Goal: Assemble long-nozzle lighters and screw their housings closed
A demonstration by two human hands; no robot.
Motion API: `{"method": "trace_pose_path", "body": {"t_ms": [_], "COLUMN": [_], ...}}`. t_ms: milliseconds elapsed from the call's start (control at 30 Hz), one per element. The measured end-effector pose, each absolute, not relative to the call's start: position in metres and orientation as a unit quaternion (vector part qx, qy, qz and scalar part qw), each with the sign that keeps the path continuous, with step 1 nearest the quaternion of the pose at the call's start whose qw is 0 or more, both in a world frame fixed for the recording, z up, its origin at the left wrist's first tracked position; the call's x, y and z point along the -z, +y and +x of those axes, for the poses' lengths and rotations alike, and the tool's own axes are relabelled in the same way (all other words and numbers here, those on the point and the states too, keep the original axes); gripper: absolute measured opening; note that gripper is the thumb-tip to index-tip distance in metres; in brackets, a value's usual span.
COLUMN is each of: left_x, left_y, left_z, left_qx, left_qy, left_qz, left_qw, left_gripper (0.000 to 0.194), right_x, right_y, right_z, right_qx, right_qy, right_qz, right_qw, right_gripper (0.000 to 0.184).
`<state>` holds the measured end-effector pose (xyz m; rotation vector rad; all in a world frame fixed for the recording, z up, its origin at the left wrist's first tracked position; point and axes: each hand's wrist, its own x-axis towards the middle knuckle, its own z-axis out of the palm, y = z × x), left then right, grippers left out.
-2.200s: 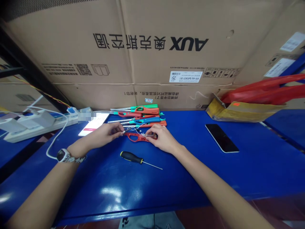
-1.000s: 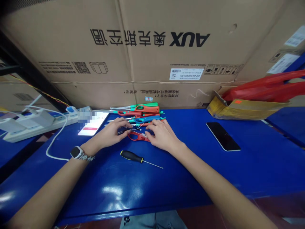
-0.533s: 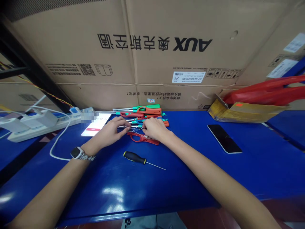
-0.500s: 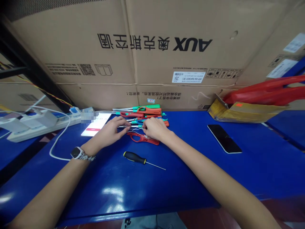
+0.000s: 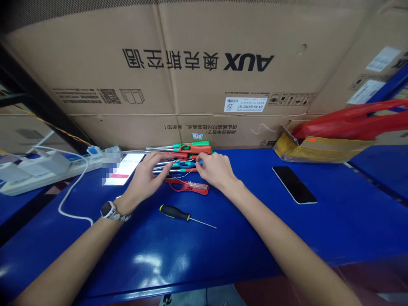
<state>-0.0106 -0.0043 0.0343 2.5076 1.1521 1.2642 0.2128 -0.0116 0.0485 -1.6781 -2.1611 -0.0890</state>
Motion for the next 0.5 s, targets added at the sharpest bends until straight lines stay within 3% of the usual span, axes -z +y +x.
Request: {"method": "trace_pose_path", "body": {"t_ms": [300, 500], "left_x": [-0.042, -0.04], "left_y": [-0.012, -0.009], "left_z": [-0.01, -0.017], "left_qx": [-0.349, -0.289], "left_qy": [0.368, 0.334], "left_qz": [0.862, 0.894], "left_qw": [-0.001, 0.074], "left_gripper": [0.017, 0.017], "right_x": [-0.033, -0.029], "right_y": [-0.038, -0.041], "right_z": [0.195, 0.192], "right_qx": [0.069, 0.003], "right_qy": [-0.794, -0.796], "right_qz": [-0.566, -0.558], "right_qw": [0.212, 0.236], "right_gripper": [0.017, 0.014]}}
